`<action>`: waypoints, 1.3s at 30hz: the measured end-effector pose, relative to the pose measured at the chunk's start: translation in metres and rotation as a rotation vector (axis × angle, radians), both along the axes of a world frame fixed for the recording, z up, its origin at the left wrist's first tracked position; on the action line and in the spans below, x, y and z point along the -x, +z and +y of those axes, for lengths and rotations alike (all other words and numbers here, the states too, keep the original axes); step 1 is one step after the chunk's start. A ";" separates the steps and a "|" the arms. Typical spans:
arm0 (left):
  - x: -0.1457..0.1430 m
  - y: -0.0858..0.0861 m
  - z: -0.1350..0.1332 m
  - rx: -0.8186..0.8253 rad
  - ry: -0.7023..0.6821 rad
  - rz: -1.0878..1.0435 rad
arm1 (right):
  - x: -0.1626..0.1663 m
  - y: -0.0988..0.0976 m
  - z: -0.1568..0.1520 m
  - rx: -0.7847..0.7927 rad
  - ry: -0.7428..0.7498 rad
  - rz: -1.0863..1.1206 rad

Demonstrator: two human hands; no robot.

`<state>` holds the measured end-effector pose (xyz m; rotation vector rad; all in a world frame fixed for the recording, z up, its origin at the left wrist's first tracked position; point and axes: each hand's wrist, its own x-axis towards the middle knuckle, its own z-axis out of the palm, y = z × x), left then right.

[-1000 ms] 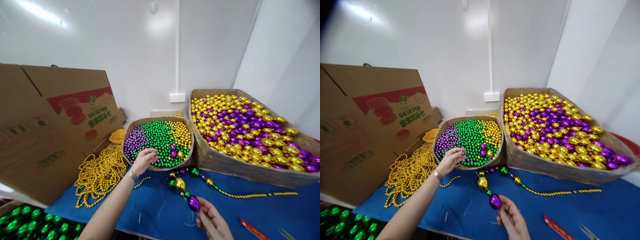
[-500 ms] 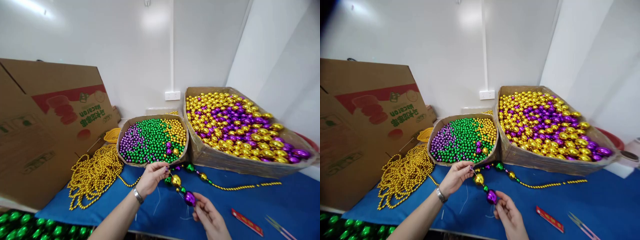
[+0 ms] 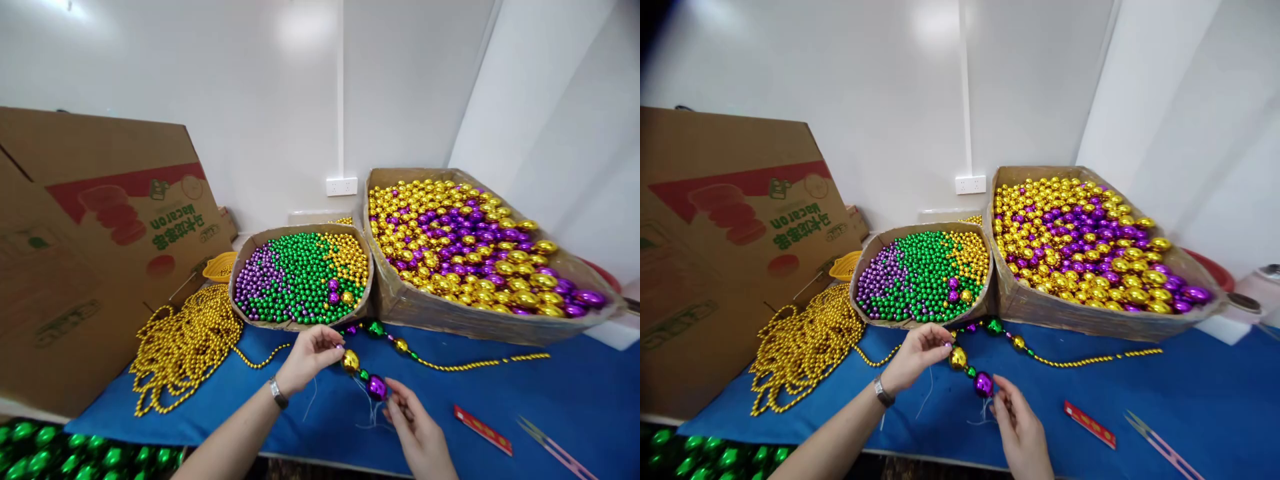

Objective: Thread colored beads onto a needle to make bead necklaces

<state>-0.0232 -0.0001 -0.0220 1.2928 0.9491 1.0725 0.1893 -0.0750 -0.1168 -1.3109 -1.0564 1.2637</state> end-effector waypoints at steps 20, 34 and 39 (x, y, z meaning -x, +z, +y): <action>-0.047 0.102 -0.005 -0.571 -0.037 0.139 | -0.011 0.102 0.015 -0.353 0.220 -0.453; -0.073 -0.071 -0.022 -0.677 -0.291 0.820 | -0.029 0.163 -0.004 -0.387 -0.019 -0.247; -0.037 -0.071 -0.013 -0.669 -0.235 1.175 | -0.054 0.136 -0.004 -0.255 -0.347 0.133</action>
